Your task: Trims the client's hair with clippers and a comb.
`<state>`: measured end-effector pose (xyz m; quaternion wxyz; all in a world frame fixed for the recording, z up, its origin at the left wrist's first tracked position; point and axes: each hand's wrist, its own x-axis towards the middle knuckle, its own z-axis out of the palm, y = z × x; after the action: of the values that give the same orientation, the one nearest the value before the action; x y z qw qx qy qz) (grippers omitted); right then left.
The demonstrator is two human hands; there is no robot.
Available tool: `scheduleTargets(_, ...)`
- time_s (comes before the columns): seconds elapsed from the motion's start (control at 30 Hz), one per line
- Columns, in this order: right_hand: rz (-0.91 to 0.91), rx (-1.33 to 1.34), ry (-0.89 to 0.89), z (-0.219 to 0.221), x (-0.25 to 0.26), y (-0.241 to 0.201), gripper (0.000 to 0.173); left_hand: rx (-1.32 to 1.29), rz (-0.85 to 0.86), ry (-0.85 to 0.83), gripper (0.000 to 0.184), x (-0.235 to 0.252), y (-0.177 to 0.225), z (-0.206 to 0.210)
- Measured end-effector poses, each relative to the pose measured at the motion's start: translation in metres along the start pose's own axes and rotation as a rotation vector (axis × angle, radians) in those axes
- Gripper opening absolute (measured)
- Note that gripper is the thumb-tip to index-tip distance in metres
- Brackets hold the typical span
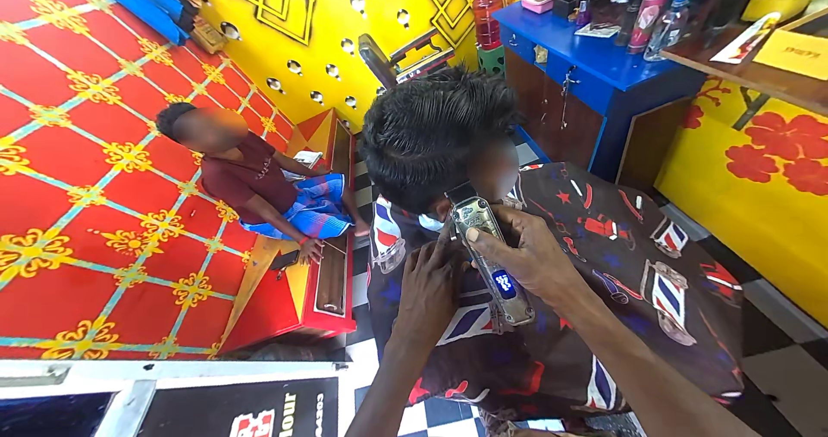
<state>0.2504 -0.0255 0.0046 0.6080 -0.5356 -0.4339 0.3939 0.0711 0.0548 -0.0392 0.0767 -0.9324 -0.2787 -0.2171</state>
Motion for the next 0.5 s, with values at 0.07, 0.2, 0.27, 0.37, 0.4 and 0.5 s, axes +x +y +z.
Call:
scheduleTargets(0.07, 0.023, -0.007, -0.019, -0.0010, 0.0011, 0.0002, 0.037, 0.004, 0.004, -0.001, 0.028, 0.0001, 0.0000, 0.0001)
scheduleTargets(0.2, 0.016, -0.035, -0.014, -0.0020, 0.0034, 0.0003, 0.038, 0.006, 0.000, -0.007, 0.028, 0.0002, 0.0003, 0.0004)
scheduleTargets(0.27, 0.009, 0.005, -0.014, -0.0029, 0.0024, -0.0004, 0.038, -0.008, -0.015, -0.010, 0.027, -0.0001, 0.0008, -0.0005)
scheduleTargets(0.37, 0.050, 0.051, -0.055, -0.0061, 0.0030, -0.0021, 0.035, -0.012, -0.023, -0.013, 0.028, 0.0004, 0.0012, -0.0011)
scheduleTargets(0.4, 0.063, 0.051, -0.076, -0.0069, 0.0043, -0.0018, 0.034, -0.008, -0.020, -0.009, 0.028, 0.0004, 0.0012, -0.0009)
scheduleTargets(0.5, 0.058, 0.030, -0.086, -0.0085, 0.0068, -0.0002, 0.035, 0.003, -0.010, 0.005, 0.026, 0.0003, 0.0011, 0.0004)
